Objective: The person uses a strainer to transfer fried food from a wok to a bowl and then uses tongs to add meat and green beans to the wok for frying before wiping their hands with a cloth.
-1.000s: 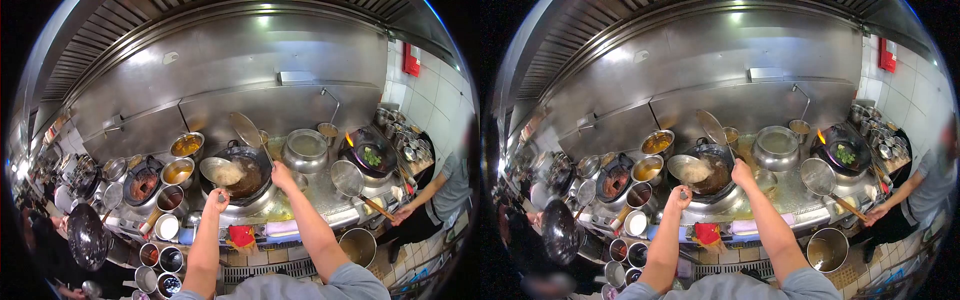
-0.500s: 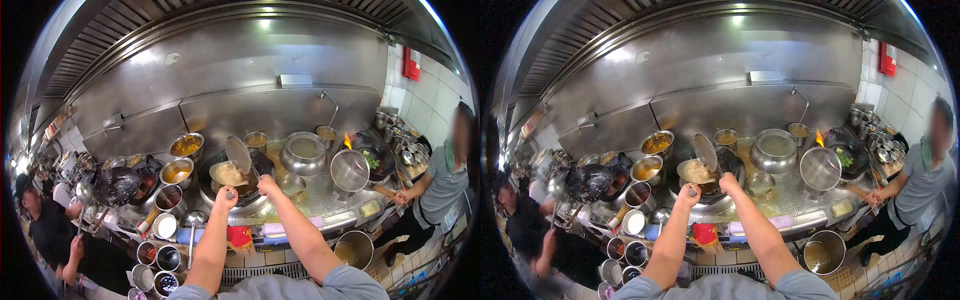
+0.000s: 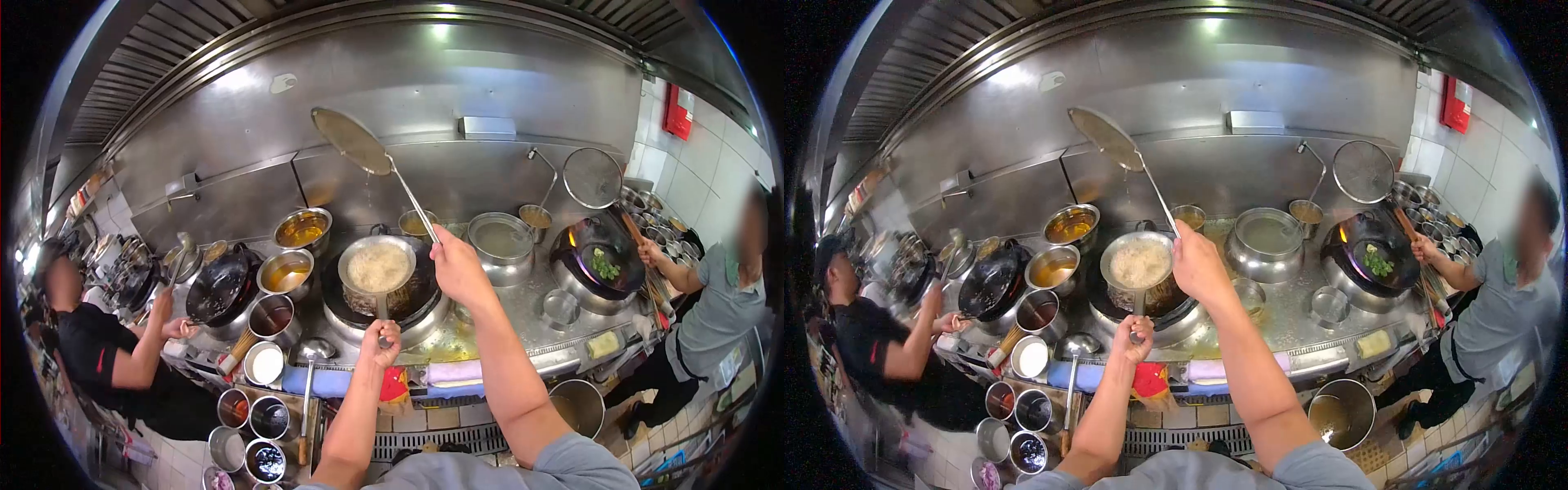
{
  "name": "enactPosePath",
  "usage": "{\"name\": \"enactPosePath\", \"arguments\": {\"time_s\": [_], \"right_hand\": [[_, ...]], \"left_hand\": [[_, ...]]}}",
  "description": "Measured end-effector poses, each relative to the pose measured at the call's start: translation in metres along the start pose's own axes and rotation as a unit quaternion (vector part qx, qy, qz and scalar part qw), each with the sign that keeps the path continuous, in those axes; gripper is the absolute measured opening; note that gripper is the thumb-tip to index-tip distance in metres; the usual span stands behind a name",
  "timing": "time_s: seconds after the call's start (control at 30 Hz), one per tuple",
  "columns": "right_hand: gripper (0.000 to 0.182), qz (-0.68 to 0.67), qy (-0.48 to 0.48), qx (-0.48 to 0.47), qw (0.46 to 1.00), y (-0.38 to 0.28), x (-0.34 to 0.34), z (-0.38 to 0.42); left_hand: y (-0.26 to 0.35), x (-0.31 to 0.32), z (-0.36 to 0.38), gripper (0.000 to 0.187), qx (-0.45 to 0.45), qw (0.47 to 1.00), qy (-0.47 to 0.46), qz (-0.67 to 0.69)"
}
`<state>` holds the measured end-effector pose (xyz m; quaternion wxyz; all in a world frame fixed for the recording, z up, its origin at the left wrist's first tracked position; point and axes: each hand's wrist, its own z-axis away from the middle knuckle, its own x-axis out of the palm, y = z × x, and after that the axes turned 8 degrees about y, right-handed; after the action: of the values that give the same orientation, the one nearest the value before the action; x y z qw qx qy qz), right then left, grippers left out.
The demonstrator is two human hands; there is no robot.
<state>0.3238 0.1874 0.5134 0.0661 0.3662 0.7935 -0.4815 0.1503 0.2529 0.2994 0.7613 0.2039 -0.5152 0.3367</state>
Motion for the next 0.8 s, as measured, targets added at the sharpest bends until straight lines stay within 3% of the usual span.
{"name": "enactPosePath", "arguments": {"time_s": [0.07,0.13,0.2,0.27,0.33,0.47,0.6,0.63,0.7,0.8], "right_hand": [[0.034,-0.001,0.093,-0.056,0.994,0.028,0.032,0.003],[0.034,0.029,0.048,0.026,0.998,0.055,0.067,0.009],[0.035,0.041,-0.035,0.035,0.998,0.089,0.091,0.015],[0.034,0.029,-0.014,0.028,0.999,0.101,0.094,0.016],[0.034,0.018,-0.008,0.030,0.999,0.089,0.087,0.030],[0.034,-0.011,0.057,0.020,0.998,0.079,0.092,0.040],[0.032,0.065,-0.052,0.082,0.993,0.109,0.114,0.043],[0.032,0.039,-0.025,0.064,0.997,0.108,0.111,0.043],[0.033,0.014,0.025,0.002,1.000,0.105,0.109,0.042],[0.032,0.017,0.042,0.034,0.998,0.099,0.111,0.056]], "left_hand": [[-0.011,-0.001,0.009,0.006,0.021,0.999,-0.010,-0.036],[-0.024,-0.015,0.013,0.008,0.088,0.986,-0.043,-0.132],[-0.025,-0.021,0.010,0.007,0.063,0.990,-0.019,-0.123],[-0.012,-0.013,0.002,0.010,-0.007,0.999,-0.038,-0.029],[-0.004,0.001,0.007,0.015,-0.049,0.998,-0.012,0.026],[-0.017,-0.006,0.011,0.014,-0.011,1.000,0.005,-0.027],[-0.019,-0.002,0.018,0.014,0.012,0.999,-0.024,-0.047],[-0.012,0.006,0.019,0.015,-0.024,0.999,-0.015,0.022],[-0.009,0.006,0.025,0.015,-0.011,0.999,-0.007,0.030],[-0.014,-0.005,0.025,0.013,0.012,1.000,-0.007,0.003]]}}
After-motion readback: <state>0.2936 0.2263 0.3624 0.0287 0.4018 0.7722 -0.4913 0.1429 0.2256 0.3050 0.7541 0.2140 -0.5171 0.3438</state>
